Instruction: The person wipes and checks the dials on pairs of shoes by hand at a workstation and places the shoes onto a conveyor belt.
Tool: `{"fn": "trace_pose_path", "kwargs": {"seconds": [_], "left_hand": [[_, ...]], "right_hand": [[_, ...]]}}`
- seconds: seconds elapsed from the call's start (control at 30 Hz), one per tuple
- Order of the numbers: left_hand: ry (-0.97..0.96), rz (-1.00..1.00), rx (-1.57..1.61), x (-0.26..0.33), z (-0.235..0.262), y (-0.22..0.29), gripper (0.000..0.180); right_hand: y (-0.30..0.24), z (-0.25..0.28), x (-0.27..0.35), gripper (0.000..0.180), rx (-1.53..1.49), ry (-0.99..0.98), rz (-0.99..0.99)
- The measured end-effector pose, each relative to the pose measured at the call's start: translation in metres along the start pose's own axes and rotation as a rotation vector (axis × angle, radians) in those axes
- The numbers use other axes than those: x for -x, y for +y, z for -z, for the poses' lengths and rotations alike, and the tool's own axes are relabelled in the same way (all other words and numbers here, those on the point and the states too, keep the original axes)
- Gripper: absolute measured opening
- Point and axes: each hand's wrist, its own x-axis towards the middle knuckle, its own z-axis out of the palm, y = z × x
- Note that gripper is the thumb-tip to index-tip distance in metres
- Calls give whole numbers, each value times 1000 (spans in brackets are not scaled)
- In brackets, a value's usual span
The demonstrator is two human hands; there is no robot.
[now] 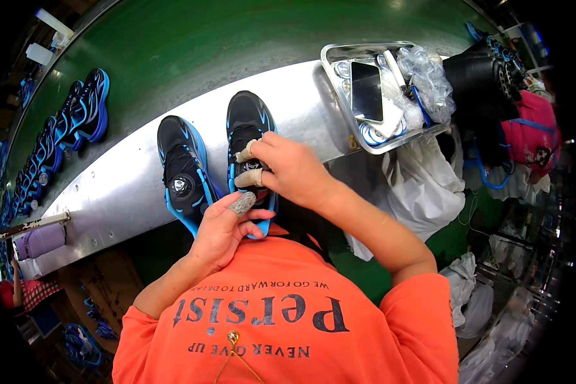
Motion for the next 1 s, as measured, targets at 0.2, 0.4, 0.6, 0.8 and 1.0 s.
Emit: {"fn": "trace_pose_path", "kwargs": {"seconds": [0.2, 0.4, 0.6, 0.8, 1.0], "left_hand": [[33, 29, -34, -5, -2, -4, 25], [7, 1, -19, -5, 0, -5, 24], [59, 18, -31, -2, -4, -7, 25], [57, 7, -25, 0, 0, -4, 27], [152, -771, -1271, 47, 8, 65, 32]], "right_hand": [[15, 14, -7, 34, -127, -185, 115], [3, -8, 11, 34, 58, 64, -106], [21, 8, -4, 36, -145, -201, 168], [-6, -41, 17, 29, -100, 277, -142], [-4, -2, -1, 30, -169, 62, -139]]}}
